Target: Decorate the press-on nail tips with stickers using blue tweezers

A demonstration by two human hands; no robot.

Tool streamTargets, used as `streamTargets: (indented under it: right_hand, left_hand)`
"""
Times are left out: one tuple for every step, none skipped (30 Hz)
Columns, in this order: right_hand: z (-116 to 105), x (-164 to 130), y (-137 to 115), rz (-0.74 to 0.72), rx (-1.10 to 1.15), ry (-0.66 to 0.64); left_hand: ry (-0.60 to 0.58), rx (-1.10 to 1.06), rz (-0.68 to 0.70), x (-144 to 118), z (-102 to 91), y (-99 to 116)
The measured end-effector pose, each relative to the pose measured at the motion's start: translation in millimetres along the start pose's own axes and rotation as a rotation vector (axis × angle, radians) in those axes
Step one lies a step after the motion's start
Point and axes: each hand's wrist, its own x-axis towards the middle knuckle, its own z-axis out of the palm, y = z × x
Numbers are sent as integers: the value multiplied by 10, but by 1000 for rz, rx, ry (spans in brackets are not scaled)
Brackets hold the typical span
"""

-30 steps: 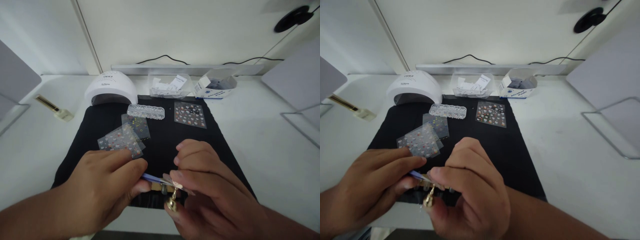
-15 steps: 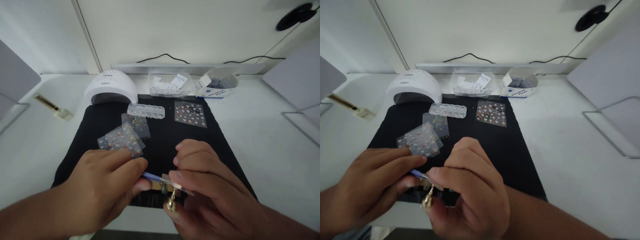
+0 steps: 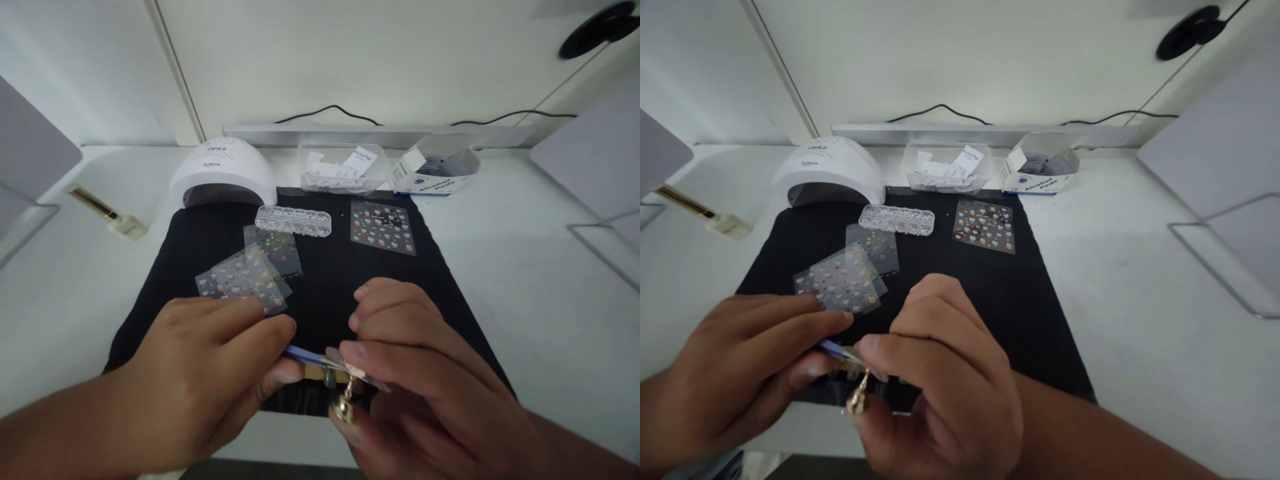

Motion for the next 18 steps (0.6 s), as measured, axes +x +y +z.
streamTargets:
  right_hand:
    - [1,3,-2,3,-1,2]
    - [3,6,-4,2,-2,13]
    - [6,7,-7,0,-3,22]
    - [10,6,-10,-4,-2,29]
    - [13,5,-14,-5,-5,40]
    - [15,3,-18,-3,-8,38]
    - [15,2,-22,-3,-10,33]
    - [12,0,-26,4,-12,28]
    - [8,-1,-29,13,-14,23]
    - [2,-2,-30,21,-16,18]
    - [-6,-2,-30,23,-19,16]
    - [-14,-1,-29,19,-21,13]
    - [-21,0,-27,16,-27,14]
    - [-27,1,-26,12,-35,0]
    - [-29,3,-26,2,-44,-12]
    - [-27,4,-29,-6,-52,-20]
    - [-20,6,-36,0,-69,-15]
    - [-10,8,-45,22,-94,3]
  left_hand:
    - [-6,4,1,-8,-6,-3]
    - [-14,6,5,-14,-11,-6]
    - [-20,7,10,-18,-13,-9]
    - [-26,8,13,-20,-13,-10]
    - [-31,9,15,-20,-11,-12]
    - [-33,9,16,-19,-8,-12]
    - [-33,9,14,-17,-5,-12]
    - [-33,10,14,-15,-3,-12]
    - [-37,12,12,-13,-2,-11]
    - [-39,19,12,-11,-3,-9]
    - [-42,27,11,-9,-6,-7]
    - [-47,34,10,-7,-10,-5]
    - [-49,40,7,-7,-14,-2]
    - [-49,43,5,-7,-18,0]
    - [-52,46,1,-8,-21,3]
    - [-53,50,-2,-9,-22,7]
    - [-61,56,-6,-11,-22,10]
    - [-65,65,-10,-12,-20,13]
